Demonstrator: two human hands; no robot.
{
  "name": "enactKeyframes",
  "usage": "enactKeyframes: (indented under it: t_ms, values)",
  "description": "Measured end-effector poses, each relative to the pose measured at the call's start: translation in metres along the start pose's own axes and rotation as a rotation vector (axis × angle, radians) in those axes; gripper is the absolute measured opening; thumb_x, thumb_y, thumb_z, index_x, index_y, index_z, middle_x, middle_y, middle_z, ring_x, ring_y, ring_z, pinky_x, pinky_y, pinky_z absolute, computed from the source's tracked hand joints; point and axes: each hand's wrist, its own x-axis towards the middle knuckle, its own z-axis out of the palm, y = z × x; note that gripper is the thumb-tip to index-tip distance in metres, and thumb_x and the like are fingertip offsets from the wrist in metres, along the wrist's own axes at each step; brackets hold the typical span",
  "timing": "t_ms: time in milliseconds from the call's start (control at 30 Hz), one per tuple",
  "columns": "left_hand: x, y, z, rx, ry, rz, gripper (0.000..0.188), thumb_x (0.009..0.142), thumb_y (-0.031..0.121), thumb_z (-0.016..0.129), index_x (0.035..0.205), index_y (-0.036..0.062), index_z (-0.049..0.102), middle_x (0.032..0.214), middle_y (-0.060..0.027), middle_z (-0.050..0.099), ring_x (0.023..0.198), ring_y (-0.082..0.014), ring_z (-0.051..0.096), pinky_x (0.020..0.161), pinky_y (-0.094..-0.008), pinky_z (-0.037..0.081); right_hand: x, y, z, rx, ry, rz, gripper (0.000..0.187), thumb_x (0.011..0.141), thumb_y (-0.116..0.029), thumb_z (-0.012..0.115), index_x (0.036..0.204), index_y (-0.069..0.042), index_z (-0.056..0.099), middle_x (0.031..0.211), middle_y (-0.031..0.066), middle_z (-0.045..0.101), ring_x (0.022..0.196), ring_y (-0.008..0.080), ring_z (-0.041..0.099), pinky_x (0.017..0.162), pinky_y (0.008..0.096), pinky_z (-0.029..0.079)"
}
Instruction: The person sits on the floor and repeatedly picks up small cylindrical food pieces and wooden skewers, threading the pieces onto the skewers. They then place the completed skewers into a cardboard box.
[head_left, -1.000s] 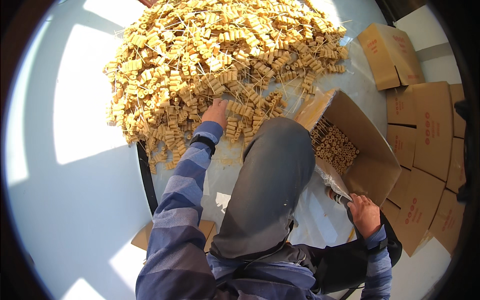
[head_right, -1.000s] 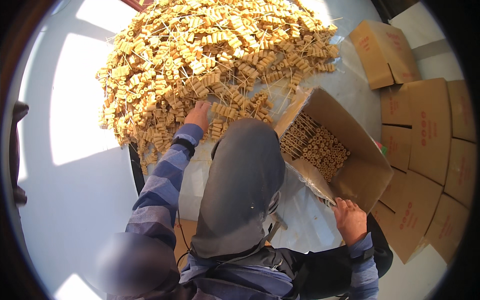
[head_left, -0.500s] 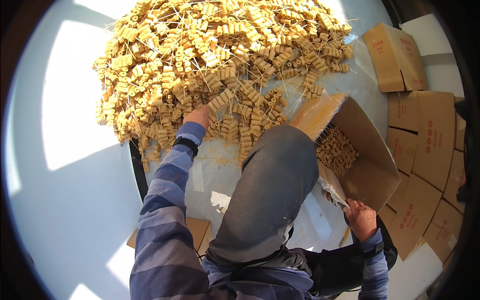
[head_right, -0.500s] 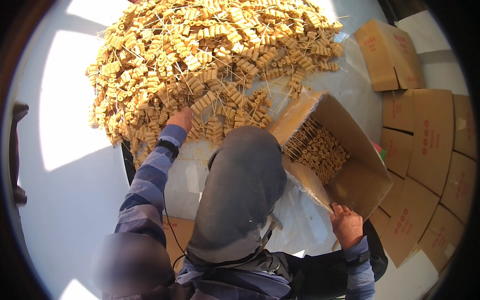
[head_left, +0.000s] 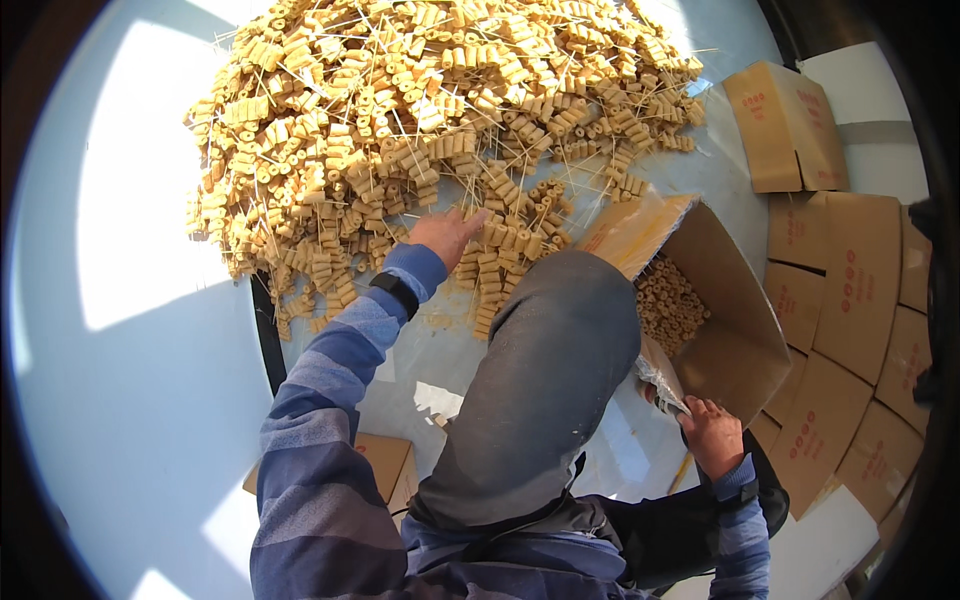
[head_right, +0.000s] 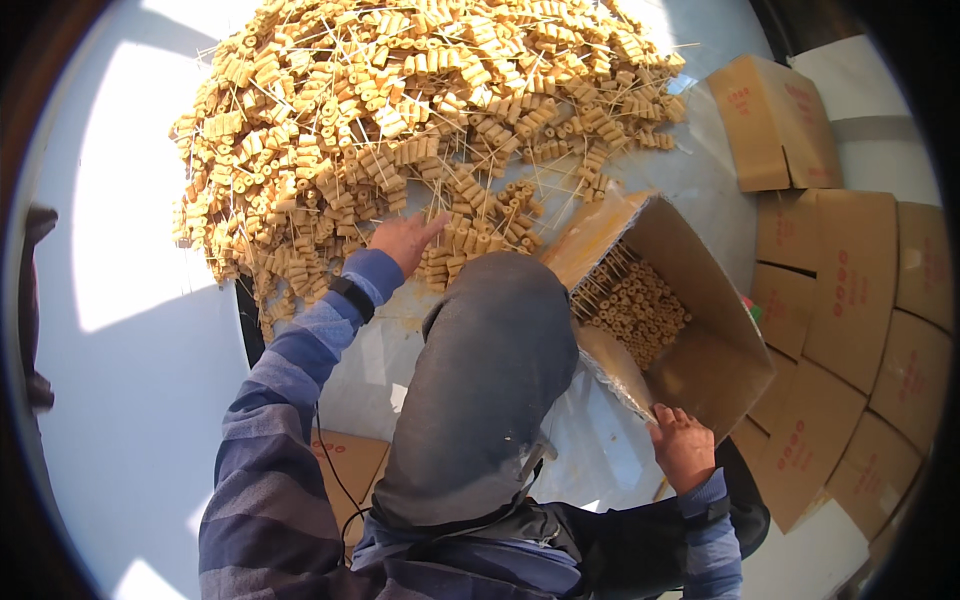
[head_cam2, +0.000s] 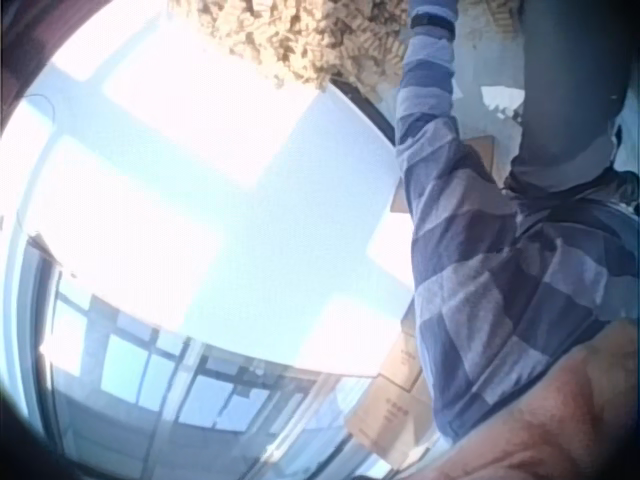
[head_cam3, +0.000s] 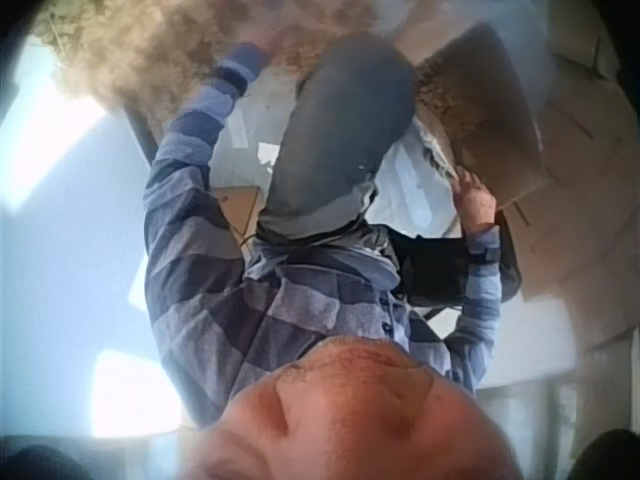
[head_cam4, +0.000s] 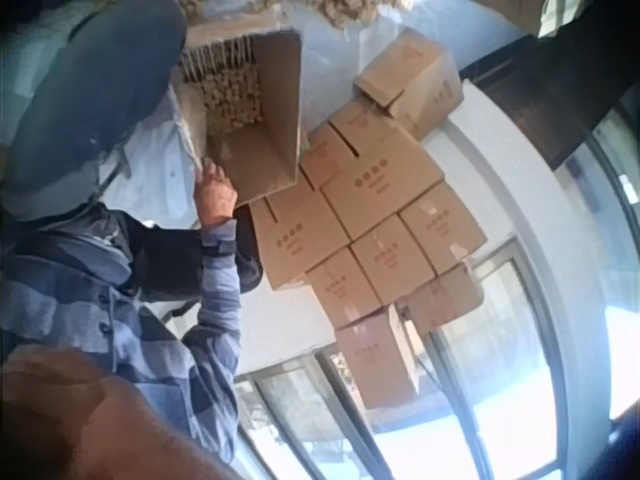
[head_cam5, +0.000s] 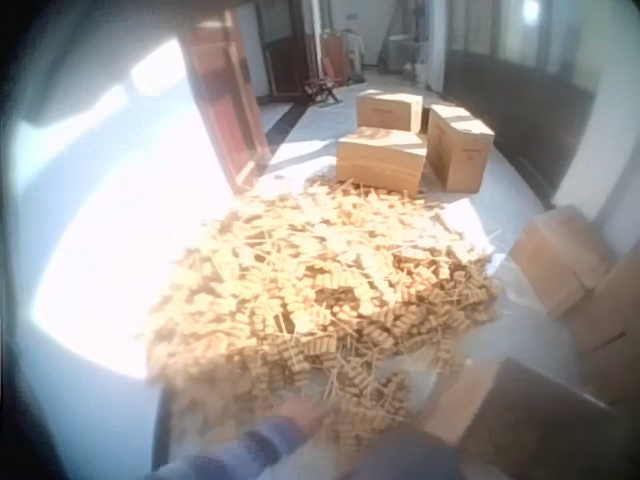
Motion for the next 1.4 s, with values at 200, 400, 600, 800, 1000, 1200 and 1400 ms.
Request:
enactKeyframes:
  t_ms: [200,400,600,800,1000,1200,1400]
  values:
    - [0.087,-0.023,0.019,0.212,-0.269,0.031,0.046,0.09,0.01,0.058,0.135,0.0151,0.053,0.102,-0.0163,0.069,0.096,-0.0312,0.068,0.078,-0.0431,0.054,-0.001,-0.002,-0.003,-0.002,0.014,0.022,0.031,0.092,-0.028,0.064,0.118,-0.011,0.064,0.102,0.0113,0.069,0.095,0.03,0.067,0.08,0.041,0.054]
    - [0.091,-0.044,0.049,0.287,-0.249,0.016,0.022,0.091,0.012,0.055,0.111,0.0092,0.064,0.096,-0.0153,0.072,0.092,-0.0324,0.071,0.075,-0.0437,0.056,0.007,0.001,-0.004,0.002,-0.068,0.023,0.032,0.091,-0.026,0.065,0.12,-0.011,0.063,0.105,0.0096,0.069,0.096,0.0287,0.067,0.082,0.0403,0.054]
    - [0.076,-0.042,0.039,0.341,-0.375,0.027,0.018,0.094,0.01,0.052,0.105,0.0077,0.065,0.097,-0.0145,0.074,0.092,-0.0311,0.072,0.075,-0.0433,0.058,0.004,0.007,0.0,0.035,-0.048,0.021,0.033,0.093,-0.025,0.062,0.12,-0.007,0.062,0.106,0.0099,0.068,0.103,0.0281,0.065,0.085,0.0402,0.053]
    - [0.062,-0.032,-0.02,0.348,-0.234,0.051,0.021,0.092,0.005,0.052,0.112,0.007,0.059,0.092,-0.0152,0.073,0.088,-0.0336,0.072,0.072,-0.0444,0.057,-0.002,0.006,0.005,0.041,0.013,0.016,0.033,0.095,-0.028,0.06,0.12,-0.006,0.062,0.106,0.0111,0.068,0.102,0.0295,0.065,0.085,0.0409,0.053]
    - [0.045,-0.029,-0.096,0.029,0.068,-0.275,0.028,0.094,0.016,0.059,0.121,0.0166,0.06,0.093,-0.0159,0.073,0.091,-0.032,0.072,0.076,-0.043,0.056,-0.016,0.003,0.004,0.013,0.132,-0.001,0.031,0.096,-0.03,0.059,0.118,-0.007,0.061,0.101,0.0104,0.068,0.099,0.0278,0.066,0.082,0.0406,0.054]
    - [0.033,-0.055,-0.167,-0.773,0.3,-0.394,0.036,0.099,0.038,0.057,0.11,0.0039,0.062,0.072,-0.0053,0.066,0.057,-0.0137,0.059,0.056,-0.0283,0.05,-0.038,0.0,0.006,0.075,0.283,-0.013,0.035,0.094,-0.029,0.062,0.119,-0.005,0.062,0.104,0.0122,0.068,0.1,0.0296,0.065,0.084,0.041,0.053]
    - [-0.012,-0.032,-0.239,-1.488,0.43,-0.359,0.032,0.102,0.042,0.057,0.1,0.0097,0.054,0.068,-0.0012,0.058,0.053,-0.0105,0.052,0.049,-0.0255,0.044,-0.059,-0.01,-0.012,0.281,0.503,-0.046,0.027,0.093,-0.021,0.064,0.114,-0.005,0.066,0.107,0.0142,0.068,0.1,0.0316,0.066,0.085,0.04,0.053]
